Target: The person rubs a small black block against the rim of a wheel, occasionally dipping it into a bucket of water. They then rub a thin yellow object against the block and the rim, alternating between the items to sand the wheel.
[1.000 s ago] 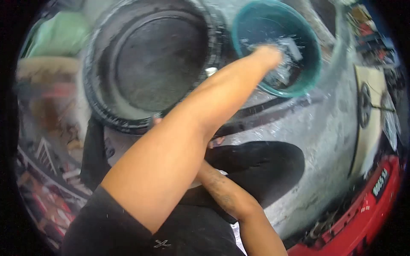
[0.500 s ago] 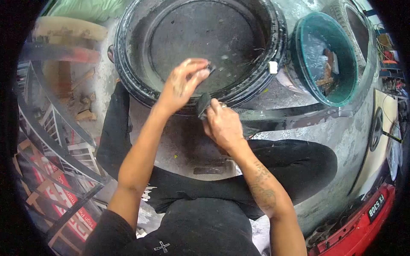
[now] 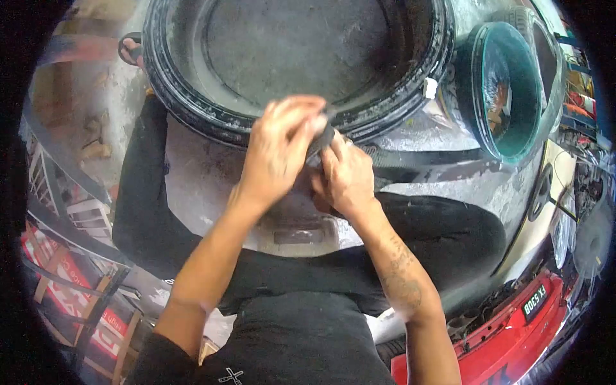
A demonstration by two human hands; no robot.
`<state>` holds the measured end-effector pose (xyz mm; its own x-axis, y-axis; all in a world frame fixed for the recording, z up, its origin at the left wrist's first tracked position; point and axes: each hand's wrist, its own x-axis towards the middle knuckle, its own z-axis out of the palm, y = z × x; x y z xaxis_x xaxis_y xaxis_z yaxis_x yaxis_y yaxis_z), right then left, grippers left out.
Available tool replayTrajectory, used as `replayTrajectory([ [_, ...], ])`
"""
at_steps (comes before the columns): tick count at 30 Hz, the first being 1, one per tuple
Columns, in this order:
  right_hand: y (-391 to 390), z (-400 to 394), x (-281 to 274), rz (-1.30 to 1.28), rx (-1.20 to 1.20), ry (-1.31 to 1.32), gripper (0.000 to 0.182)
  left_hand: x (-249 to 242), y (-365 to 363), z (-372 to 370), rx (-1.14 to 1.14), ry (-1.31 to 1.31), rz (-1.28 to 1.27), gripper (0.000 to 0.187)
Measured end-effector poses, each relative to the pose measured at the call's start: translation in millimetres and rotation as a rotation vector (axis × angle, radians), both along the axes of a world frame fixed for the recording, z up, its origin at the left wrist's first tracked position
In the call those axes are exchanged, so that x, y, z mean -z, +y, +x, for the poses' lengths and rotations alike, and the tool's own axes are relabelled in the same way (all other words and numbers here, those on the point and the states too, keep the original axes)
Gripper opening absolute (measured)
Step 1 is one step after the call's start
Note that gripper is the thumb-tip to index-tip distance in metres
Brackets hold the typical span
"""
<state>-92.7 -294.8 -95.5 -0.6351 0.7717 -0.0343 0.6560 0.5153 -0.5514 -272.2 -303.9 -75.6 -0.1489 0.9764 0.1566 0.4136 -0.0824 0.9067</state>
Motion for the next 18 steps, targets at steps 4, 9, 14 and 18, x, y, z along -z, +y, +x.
replayTrajectory([
  [4,-1.1,2.6,9.0,0.11,-0.055,0.042,0.057,-22.3,-35.5,2.8,-0.031,-0.053,-0.025,0.023],
  [9,-2.5,6.0,10.0,0.094,-0.007,0.019,0.058,8.9,12.9,7.7,-0.034,0.023,0.039,0.024],
  [14,0.5,-3.4,4.8,0.204,0.001,0.047,0.055,6.4,17.2,-18.5,-0.167,-0.132,-0.047,0.033],
  [18,-0.8,3.7,10.7,0.118,0.008,0.046,0.054,-5.4,-27.6,5.4,-0.096,-0.119,-0.085,0.038],
])
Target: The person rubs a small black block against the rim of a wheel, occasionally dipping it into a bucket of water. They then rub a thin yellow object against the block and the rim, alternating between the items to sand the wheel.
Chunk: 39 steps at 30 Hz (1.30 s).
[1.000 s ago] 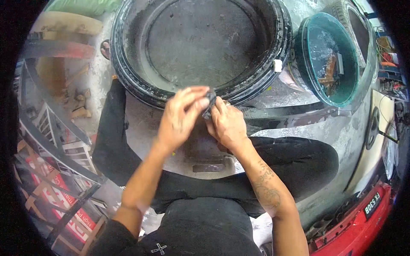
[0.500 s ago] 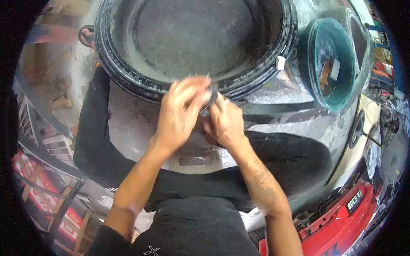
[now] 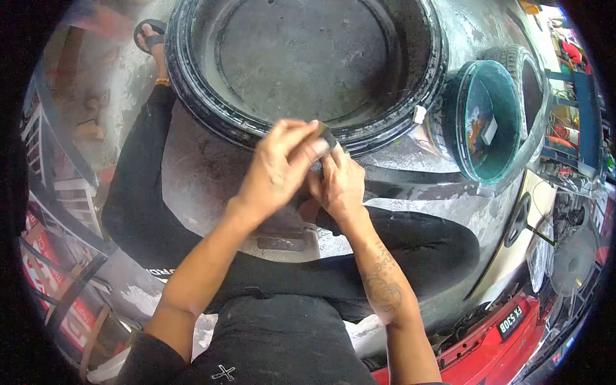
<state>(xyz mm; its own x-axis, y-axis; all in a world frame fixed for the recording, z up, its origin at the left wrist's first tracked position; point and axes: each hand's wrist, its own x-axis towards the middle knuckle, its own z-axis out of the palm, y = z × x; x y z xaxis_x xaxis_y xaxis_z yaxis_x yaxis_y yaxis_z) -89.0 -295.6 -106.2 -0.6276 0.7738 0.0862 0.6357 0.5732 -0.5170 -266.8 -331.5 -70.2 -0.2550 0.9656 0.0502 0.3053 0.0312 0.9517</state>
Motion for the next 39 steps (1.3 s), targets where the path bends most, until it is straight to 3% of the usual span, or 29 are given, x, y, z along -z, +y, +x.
replayTrajectory([
  [1,-0.1,-1.2,-0.3,-0.007,-0.009,0.011,0.055,-5.6,-6.0,4.4,0.003,0.155,0.078,0.039],
  [5,-1.8,1.2,4.0,-0.016,0.018,-0.016,0.056,-4.0,-1.4,-14.2,0.114,-0.013,0.01,0.03],
  [9,-0.5,-4.7,-7.0,0.025,-0.027,-0.007,0.057,-12.9,-0.3,-10.2,0.164,0.138,0.128,0.03],
  [16,1.0,-1.5,0.5,0.011,-0.047,0.09,0.055,-17.7,9.4,-9.5,0.189,0.144,-0.013,0.032],
  [21,-1.3,-9.6,-8.3,-0.017,0.024,0.04,0.055,-22.3,9.2,-23.1,0.098,0.099,0.085,0.029],
  [25,0.8,-2.6,-4.8,-0.004,-0.025,0.042,0.051,-5.2,24.5,-7.3,0.181,0.141,0.099,0.03],
  [29,-3.2,-0.4,1.5,-0.023,-0.023,0.026,0.045,-19.2,-6.4,-14.2,0.203,0.075,0.038,0.028],
  [31,1.6,-3.7,5.3,0.095,-0.027,0.078,0.039,-15.8,6.2,-13.0,0.232,0.115,0.104,0.028],
  [35,-5.4,0.0,-0.3,0.037,-0.033,0.022,0.035,-8.8,19.3,-6.3,0.253,0.108,0.175,0.029],
  [39,-2.1,0.2,4.5,0.071,-0.042,0.049,0.039,-19.1,-12.2,-19.5,0.255,0.097,0.053,0.031],
])
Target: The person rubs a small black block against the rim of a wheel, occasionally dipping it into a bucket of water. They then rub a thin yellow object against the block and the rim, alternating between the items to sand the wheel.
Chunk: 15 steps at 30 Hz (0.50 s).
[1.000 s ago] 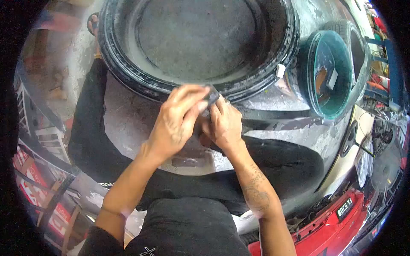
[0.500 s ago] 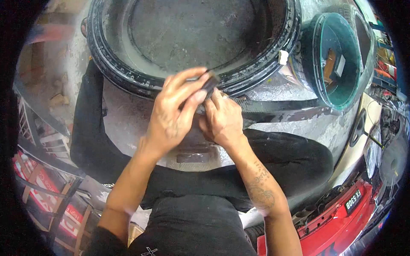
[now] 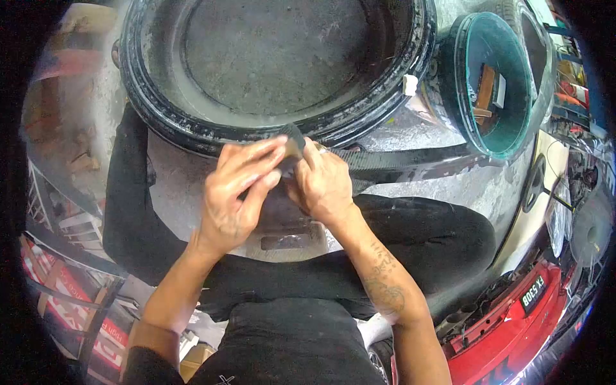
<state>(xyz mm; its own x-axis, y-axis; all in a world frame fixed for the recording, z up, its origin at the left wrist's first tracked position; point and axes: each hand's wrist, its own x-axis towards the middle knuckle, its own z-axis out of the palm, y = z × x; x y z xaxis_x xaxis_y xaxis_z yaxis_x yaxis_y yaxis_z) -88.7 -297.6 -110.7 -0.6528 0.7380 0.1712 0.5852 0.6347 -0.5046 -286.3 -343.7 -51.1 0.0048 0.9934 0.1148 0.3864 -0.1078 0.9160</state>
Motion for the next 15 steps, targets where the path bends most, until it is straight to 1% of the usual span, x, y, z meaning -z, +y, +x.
replayTrajectory([
  [1,0.0,0.2,1.0,0.012,0.001,0.015,0.04,3.4,14.3,6.8,-0.048,-0.018,0.042,0.029],
  [3,0.0,-2.5,-10.1,-0.101,0.036,-0.057,0.044,13.6,49.2,13.3,-0.022,0.008,0.063,0.026],
  [4,0.0,-2.6,-9.6,-0.073,0.037,-0.043,0.049,19.0,59.3,11.5,-0.027,0.033,0.076,0.024],
  [5,1.2,-2.6,-9.3,-0.062,0.021,-0.042,0.049,18.9,57.9,6.5,-0.043,0.035,0.086,0.024],
  [7,2.4,-3.7,-7.0,-0.026,0.029,-0.049,0.051,18.9,49.9,-11.6,-0.22,-0.124,-0.017,0.027],
  [8,1.1,-4.4,-7.8,-0.079,0.051,-0.032,0.051,15.6,42.0,-22.7,-0.254,-0.153,-0.066,0.028],
  [9,1.6,-4.3,-8.2,-0.08,0.053,-0.039,0.051,9.5,33.3,-32.5,-0.29,-0.185,-0.115,0.03],
  [10,2.5,-4.2,-8.0,-0.069,0.037,-0.02,0.052,8.2,24.6,-36.8,-0.293,-0.191,-0.118,0.03],
  [12,3.6,-3.6,-3.7,-0.042,0.012,0.021,0.056,8.1,10.5,-42.3,-0.264,-0.107,-0.152,0.031],
  [15,2.9,-6.1,-1.6,0.003,0.039,0.036,0.059,17.1,5.2,-39.5,-0.186,-0.082,-0.123,0.033],
])
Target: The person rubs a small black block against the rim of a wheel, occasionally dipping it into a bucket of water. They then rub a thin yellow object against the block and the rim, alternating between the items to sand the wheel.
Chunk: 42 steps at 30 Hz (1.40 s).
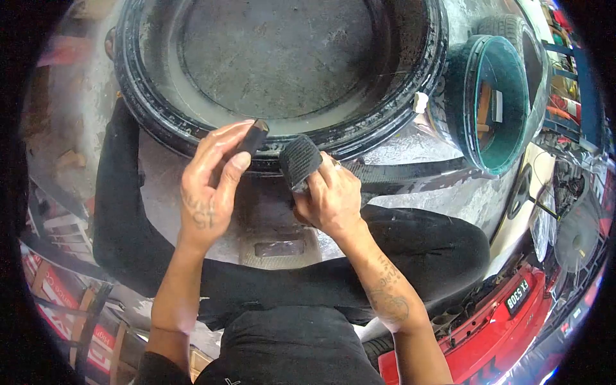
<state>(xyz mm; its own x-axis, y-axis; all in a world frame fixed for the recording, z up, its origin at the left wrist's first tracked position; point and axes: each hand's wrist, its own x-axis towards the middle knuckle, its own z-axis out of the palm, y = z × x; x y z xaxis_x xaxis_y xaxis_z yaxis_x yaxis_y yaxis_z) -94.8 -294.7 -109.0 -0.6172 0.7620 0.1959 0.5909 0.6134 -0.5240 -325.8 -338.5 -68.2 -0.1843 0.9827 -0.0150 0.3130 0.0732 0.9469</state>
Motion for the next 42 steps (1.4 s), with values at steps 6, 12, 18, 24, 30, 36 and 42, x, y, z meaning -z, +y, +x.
replayTrajectory([
  [6,0.8,-1.2,-12.4,-0.081,0.038,-0.072,0.062,6.2,4.8,7.0,0.065,0.298,0.093,0.048],
  [12,-0.1,5.9,-2.3,-0.023,0.011,-0.065,0.065,2.6,0.8,31.1,0.253,0.508,0.069,0.052],
  [18,4.7,0.1,-9.2,-0.013,0.01,-0.029,0.068,5.5,9.6,22.3,0.152,0.554,-0.07,0.052],
  [24,1.6,-4.6,-18.0,-0.085,0.074,-0.069,0.052,3.4,13.0,13.5,0.038,0.375,-0.01,0.055],
  [30,5.0,-2.6,-12.1,-0.043,0.026,-0.05,0.072,5.2,11.4,9.2,-0.034,0.153,-0.011,0.054],
  [36,4.5,-1.7,-12.4,-0.047,0.03,-0.023,0.071,-2.2,6.4,8.4,0.021,0.138,-0.019,0.041],
  [42,4.3,1.9,-1.4,-0.007,0.01,-0.005,0.071,-20.8,-6.3,40.5,0.096,0.032,-0.089,0.032],
])
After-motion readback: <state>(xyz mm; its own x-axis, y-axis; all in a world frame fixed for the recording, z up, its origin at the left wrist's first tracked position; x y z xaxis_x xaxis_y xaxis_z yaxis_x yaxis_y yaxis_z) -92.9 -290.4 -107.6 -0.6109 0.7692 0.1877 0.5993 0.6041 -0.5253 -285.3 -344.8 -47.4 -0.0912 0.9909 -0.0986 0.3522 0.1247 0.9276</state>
